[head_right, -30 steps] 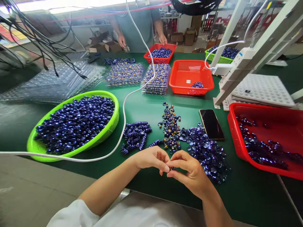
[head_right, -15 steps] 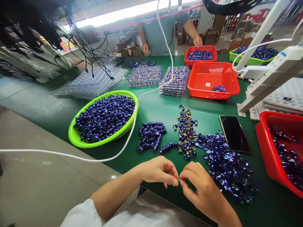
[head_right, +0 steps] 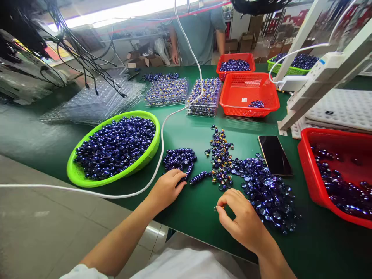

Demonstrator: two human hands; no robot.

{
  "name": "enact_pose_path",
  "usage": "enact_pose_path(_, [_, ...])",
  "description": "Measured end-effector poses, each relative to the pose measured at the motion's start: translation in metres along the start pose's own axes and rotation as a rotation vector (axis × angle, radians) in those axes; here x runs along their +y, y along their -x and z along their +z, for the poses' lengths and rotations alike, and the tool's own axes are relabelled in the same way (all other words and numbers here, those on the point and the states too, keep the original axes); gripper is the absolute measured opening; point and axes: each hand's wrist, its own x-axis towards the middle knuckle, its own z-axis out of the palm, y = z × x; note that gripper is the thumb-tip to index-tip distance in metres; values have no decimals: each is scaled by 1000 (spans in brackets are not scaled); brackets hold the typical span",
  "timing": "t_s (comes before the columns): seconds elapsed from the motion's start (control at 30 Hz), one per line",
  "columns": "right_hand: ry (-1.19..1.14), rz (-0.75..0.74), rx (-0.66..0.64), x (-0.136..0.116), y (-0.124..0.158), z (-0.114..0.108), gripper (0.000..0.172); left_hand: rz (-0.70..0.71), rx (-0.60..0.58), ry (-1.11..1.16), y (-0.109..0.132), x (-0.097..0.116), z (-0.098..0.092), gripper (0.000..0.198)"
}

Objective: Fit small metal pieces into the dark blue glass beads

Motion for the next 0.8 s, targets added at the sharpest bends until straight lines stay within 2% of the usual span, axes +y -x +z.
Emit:
enact_pose_path(0.17, [-2,9,-14,0,0,1,13,31,4,14,0,-2,2,23])
enact_pose_path(0.43, [18,8,-13,1,1,1,13,18,75,-6,-2,-2,7,28])
enact_pose_path(0.67, [-53,121,25,1,1,0,13,-44,194,302,-5,9,-7,30])
enact_pose_path(0.8, [-89,170,31,-1,1,-2,13,-38,157,241,-11,12,2,34])
